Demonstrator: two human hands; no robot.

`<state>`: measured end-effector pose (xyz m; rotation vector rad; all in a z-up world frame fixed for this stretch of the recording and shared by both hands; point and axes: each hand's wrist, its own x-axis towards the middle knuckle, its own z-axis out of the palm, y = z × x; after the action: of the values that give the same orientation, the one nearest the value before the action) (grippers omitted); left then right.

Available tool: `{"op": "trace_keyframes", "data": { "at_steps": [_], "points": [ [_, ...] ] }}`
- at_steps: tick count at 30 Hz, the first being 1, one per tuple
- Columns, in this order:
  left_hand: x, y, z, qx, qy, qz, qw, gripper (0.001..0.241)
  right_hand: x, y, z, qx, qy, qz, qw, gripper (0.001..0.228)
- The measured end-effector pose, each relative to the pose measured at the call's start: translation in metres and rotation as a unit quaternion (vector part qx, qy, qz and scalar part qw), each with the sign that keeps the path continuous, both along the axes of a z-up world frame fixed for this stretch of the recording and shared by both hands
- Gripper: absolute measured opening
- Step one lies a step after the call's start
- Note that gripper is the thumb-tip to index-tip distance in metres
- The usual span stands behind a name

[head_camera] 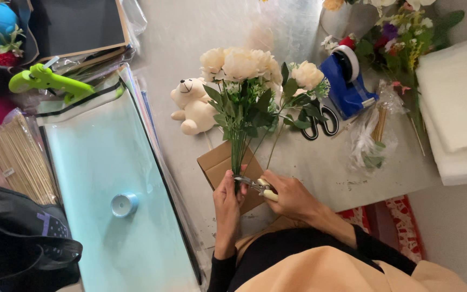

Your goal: The person trims the stems of several artificial flowers using shears and then places them into a large, multi-colored floral arrangement on the table.

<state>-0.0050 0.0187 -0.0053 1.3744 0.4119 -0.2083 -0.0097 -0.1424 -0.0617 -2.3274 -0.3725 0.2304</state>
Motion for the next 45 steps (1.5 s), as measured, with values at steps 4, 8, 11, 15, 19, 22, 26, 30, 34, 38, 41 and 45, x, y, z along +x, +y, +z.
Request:
{"op": "trace_keyframes", "data": {
  "at_steps": [4, 8, 11, 15, 19, 22, 26, 30, 34, 38, 41, 45],
  "points": [
    [0.001, 0.0, -0.003, 0.004, -0.003, -0.001, 1.0, 0.046, 0.002, 0.0, -0.002, 0.01, 0.007, 0.007, 1.0, 0.029],
    [0.002, -0.003, 0.002, 0.003, 0.004, 0.001, 1.0, 0.045, 0.002, -0.002, 0.001, -0.003, 0.021, 0.001, 1.0, 0.03],
    [0.003, -0.005, 0.002, 0.003, 0.008, 0.004, 1.0, 0.044, 0.002, -0.003, 0.002, 0.006, 0.038, -0.001, 0.999, 0.029],
    [0.002, -0.007, 0.0, -0.013, 0.008, 0.014, 1.0, 0.042, 0.002, -0.004, -0.004, 0.004, 0.035, 0.0, 0.999, 0.03],
    [0.003, -0.006, 0.0, -0.012, 0.007, 0.012, 1.0, 0.043, -0.001, -0.001, -0.003, -0.001, 0.031, -0.006, 0.999, 0.031],
    [0.004, -0.005, 0.008, -0.005, 0.008, 0.009, 1.0, 0.046, -0.001, 0.002, 0.002, 0.081, -0.002, -0.077, 0.994, 0.013],
    [0.008, 0.004, 0.007, 0.01, -0.005, 0.03, 0.999, 0.047, 0.004, 0.002, 0.038, 0.108, -0.003, -0.07, 0.992, 0.019],
    [0.003, 0.019, 0.002, -0.007, -0.032, 0.034, 0.999, 0.046, 0.005, -0.009, 0.072, 0.487, 0.35, -0.091, 0.795, 0.029],
    [0.009, 0.016, 0.036, 0.044, 0.032, 0.052, 0.997, 0.045, 0.037, -0.032, 0.077, 0.686, 0.405, -0.109, 0.595, 0.014],
    [0.007, 0.015, 0.031, 0.035, 0.013, 0.065, 0.997, 0.046, 0.044, -0.044, 0.094, 0.752, 0.4, -0.081, 0.518, 0.014],
    [0.004, 0.011, 0.035, 0.041, -0.006, 0.063, 0.997, 0.054, 0.041, -0.042, 0.112, 0.753, 0.397, -0.055, 0.521, 0.012],
    [-0.001, 0.0, 0.053, 0.072, -0.08, 0.025, 0.994, 0.04, 0.034, -0.034, 0.129, 0.771, 0.4, 0.006, 0.495, 0.011]
  ]
}}
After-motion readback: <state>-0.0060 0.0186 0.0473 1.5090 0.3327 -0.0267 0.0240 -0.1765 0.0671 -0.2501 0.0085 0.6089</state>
